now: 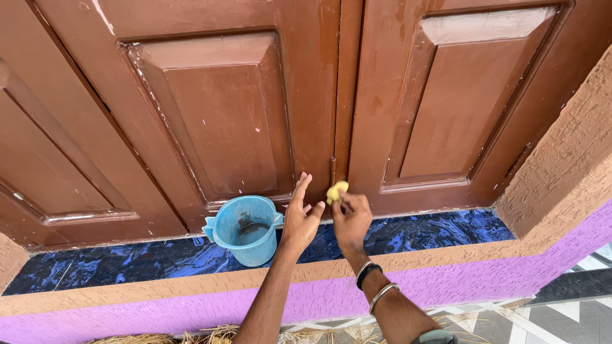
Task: The person cleans a brown double door with glass panels using a yellow sponge. They wipe the glass panes and the wooden frame, repeatedly dipping the sponge into a blue bucket of water to keep it wet. The cleaning covers the upper and lower sections of the door.
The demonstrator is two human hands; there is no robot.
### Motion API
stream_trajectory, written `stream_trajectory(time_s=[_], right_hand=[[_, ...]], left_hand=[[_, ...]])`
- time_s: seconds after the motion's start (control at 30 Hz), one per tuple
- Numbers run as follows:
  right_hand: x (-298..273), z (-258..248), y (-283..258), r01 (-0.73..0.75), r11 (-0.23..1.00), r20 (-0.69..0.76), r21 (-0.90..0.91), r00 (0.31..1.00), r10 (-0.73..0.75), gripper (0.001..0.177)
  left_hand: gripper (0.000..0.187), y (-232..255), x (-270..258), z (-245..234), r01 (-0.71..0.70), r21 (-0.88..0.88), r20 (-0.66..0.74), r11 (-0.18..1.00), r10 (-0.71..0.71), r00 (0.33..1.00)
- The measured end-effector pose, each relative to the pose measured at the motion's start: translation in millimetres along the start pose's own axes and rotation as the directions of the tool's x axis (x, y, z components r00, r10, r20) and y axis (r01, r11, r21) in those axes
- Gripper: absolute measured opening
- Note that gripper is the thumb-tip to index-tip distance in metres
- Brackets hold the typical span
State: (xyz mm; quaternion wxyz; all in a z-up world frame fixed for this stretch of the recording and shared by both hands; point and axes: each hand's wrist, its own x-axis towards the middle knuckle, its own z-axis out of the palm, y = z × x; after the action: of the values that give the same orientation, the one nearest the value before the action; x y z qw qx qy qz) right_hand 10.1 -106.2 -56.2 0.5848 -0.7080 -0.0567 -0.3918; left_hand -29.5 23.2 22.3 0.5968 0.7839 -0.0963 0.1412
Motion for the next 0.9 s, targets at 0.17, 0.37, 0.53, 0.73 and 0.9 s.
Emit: stream_trajectory(time_s=[0.17,0.37,0.53,0.73,0.9], right_hand=[[-1,-3,1,-0.099,0.977,0.106,-0.188,0.987,0.121,0.020],[-14,-7,12,-0.242,0.920,0.129,-0.308,0.948,0.292,0.021],[5,-2,-7,-0.025,0.999,0.036,-0.024,0.999,0.026,0.024],[2,-7,-4,-0.197,0.964,0.120,-0.178,0.968,0.220,0.023],[3,-5,-8,-0.182,0.972,0.110,-0.147,0.974,0.199,0.020]], left_hand=[[0.076,7,-7,2,-0.104,0.229,-0.027,0.968,0.113,0.993],[0.082,8,-12,5,-0.205,0.390,0.047,0.898,0.203,0.978],[0.083,15,-12,2,-0.211,0.419,0.070,0.883,0.200,0.977],[0.080,11,-10,9,-0.232,0.428,0.060,0.873,0.229,0.972],[0.081,8,-12,13,-0.233,0.427,0.084,0.874,0.218,0.972]])
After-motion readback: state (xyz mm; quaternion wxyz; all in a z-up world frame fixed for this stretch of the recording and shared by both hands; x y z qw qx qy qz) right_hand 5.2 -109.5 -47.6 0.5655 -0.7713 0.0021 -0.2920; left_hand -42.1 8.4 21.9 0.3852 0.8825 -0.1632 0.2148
